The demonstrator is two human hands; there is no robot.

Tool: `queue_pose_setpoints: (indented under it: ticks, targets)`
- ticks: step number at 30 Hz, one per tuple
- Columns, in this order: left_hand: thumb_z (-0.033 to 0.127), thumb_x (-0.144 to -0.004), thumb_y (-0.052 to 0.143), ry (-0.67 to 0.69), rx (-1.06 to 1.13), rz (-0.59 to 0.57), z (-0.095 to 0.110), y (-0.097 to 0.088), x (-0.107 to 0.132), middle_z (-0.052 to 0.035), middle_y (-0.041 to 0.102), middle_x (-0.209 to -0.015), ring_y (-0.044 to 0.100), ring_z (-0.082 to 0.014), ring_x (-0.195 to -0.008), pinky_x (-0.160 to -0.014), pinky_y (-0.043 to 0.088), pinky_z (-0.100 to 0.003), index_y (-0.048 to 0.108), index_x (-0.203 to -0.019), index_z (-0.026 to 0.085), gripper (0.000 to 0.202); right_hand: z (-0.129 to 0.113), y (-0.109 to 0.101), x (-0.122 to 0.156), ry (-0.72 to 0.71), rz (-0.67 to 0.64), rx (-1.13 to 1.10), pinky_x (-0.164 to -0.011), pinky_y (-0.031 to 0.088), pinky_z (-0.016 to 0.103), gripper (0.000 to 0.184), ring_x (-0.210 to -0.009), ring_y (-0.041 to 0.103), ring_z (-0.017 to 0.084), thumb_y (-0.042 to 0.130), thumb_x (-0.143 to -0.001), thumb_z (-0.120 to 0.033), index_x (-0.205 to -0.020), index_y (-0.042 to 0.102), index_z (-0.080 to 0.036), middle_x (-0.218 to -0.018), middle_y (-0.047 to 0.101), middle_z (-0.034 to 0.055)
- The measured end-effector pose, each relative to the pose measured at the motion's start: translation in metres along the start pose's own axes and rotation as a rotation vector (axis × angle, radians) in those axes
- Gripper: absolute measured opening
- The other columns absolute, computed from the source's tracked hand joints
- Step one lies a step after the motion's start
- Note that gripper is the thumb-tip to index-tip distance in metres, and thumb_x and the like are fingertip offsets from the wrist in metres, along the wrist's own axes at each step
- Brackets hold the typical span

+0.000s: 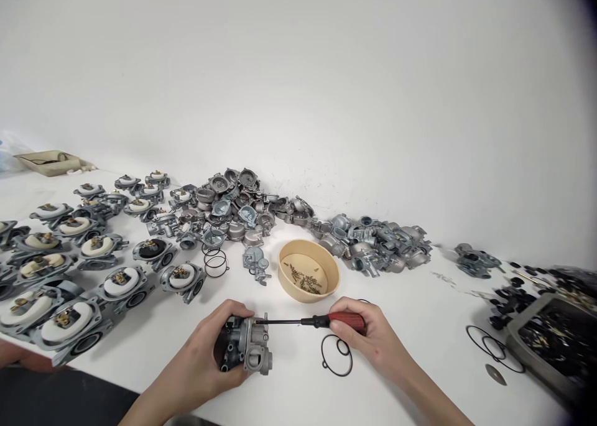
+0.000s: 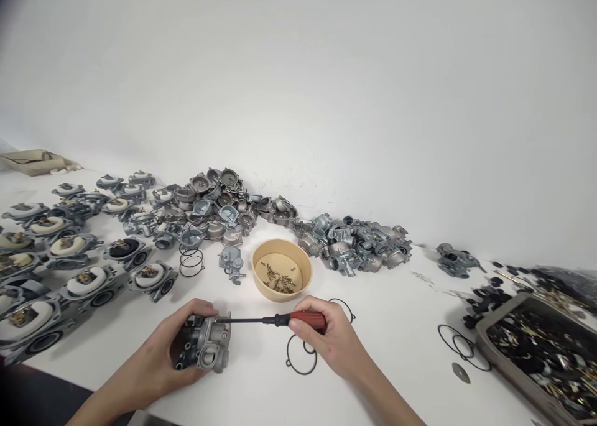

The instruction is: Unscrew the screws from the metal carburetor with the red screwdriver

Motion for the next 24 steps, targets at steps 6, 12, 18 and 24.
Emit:
queue_pose_setpoints:
  ticks: [6, 12, 18, 24]
  targets:
    - [0.018, -0.076, 0.075, 0.008, 0.000, 0.009, -0.0001, 0.0004, 0.0004, -0.0066, 0.068, -0.139, 0.069, -0.0295, -0.118, -0.092, 0.058, -0.032, 0.062, -0.131, 0.031, 0.059, 0.0011, -0.0001, 0.0002, -0.012, -0.006, 0.042, -0.055, 0.024, 0.028, 0.047, -0.058, 0.027, 0.012, 0.066, -0.096, -0.062, -0.082, 0.065, -0.018, -0.062, 0.035, -0.0058]
    - [0.021, -0.076, 0.075, 0.009, 0.000, 0.021, 0.0002, 0.0005, -0.0001, -0.0074, 0.068, -0.140, 0.069, -0.0310, -0.118, -0.089, 0.058, -0.032, 0.062, -0.131, 0.030, 0.057, 0.0019, 0.0003, -0.0020, 0.012, 0.002, 0.108, -0.054, 0.022, 0.029, 0.055, -0.056, 0.023, 0.011, 0.061, -0.095, -0.070, -0.076, 0.064, -0.018, -0.060, 0.033, -0.0060]
    - [0.018, -0.075, 0.074, 0.014, 0.030, 0.011, 0.0014, -0.0001, -0.0009, -0.0066, 0.068, -0.134, 0.070, -0.0275, -0.109, -0.088, 0.058, -0.031, 0.062, -0.130, 0.030, 0.057, 0.0053, 0.0005, -0.0020, 0.017, 0.004, 0.104, -0.053, 0.020, 0.030, 0.058, -0.055, 0.021, 0.011, 0.059, -0.095, -0.072, -0.072, 0.063, -0.018, -0.058, 0.030, -0.0062]
    - [0.019, -0.077, 0.074, 0.004, 0.021, -0.004, -0.0003, 0.0004, -0.0005, -0.0068, 0.069, -0.132, 0.070, -0.0277, -0.108, -0.092, 0.056, -0.034, 0.061, -0.131, 0.030, 0.057, 0.0094, -0.0004, -0.0030, 0.060, -0.003, 0.113, -0.051, 0.017, 0.030, 0.065, -0.052, 0.020, 0.010, 0.056, -0.094, -0.077, -0.067, 0.062, -0.018, -0.054, 0.025, -0.0073]
Point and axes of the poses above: each hand's wrist, its own x-axis away from the middle knuckle, its own y-axis out of the palm, z = x × y, the point moved 1 cm from there along -x, towards the middle knuckle
